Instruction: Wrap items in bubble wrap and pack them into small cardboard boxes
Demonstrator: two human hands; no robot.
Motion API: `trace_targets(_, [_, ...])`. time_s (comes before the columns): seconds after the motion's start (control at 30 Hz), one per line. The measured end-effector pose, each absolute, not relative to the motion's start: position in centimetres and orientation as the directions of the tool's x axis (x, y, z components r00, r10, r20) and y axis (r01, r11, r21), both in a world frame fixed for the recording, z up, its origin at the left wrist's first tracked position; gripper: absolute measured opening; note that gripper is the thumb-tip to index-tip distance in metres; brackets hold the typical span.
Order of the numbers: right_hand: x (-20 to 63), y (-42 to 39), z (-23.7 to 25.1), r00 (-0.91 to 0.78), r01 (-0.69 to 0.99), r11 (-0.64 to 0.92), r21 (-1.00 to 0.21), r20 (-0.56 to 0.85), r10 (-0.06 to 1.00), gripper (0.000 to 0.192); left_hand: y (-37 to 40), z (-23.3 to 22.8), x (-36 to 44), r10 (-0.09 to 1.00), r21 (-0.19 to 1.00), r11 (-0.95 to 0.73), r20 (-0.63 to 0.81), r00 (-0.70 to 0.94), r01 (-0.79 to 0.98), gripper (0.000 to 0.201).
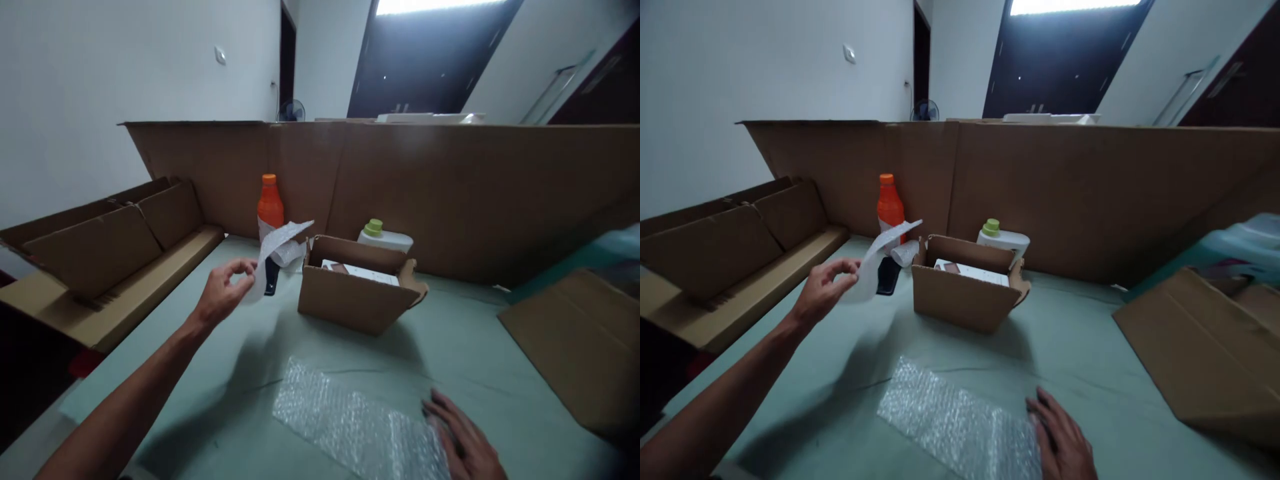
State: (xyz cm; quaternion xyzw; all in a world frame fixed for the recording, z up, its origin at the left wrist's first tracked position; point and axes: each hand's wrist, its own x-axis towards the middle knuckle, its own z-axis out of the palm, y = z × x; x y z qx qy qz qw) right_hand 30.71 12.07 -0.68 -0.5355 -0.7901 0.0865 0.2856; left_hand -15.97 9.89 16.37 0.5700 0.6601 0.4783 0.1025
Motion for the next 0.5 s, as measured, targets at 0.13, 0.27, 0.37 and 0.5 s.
trace_targets(0.13, [29.0, 9.3, 4.3, -0.136, 0.755, 0.349, -0.554, 0.389, 0.911, 0.038, 2.2, 12.0, -13.4, 0.857, 0.524, -0.292, 0.515, -0.024, 0.8, 0.009])
trace_targets(0.27, [26.4, 6.5, 7.2, -0.256, 0.664, 0.405, -0.628, 0.317, 0.913, 0.032, -2.6, 6.8, -12.2, 0.836, 0.237, -0.486, 0.405, 0.369, 0.841, 0.018])
trace_targets(0.37, [24.3, 5.5, 8.0, -0.349, 0.628, 0.369, -0.686, 0.176, 0.921, 0.03, -4.5, 4.2, -12.3, 0.844, 0.187, -0.501, 0.321, 0.429, 0.845, 0.023])
trace_targets(0.5, [21.5, 5.3, 7.9, -0.441, 0.67, 0.355, -0.652, 0.035, 0.897, 0.029, -5.8, 3.5, -13.0, 0.897, 0.195, -0.406, 0.273, 0.348, 0.893, 0.037])
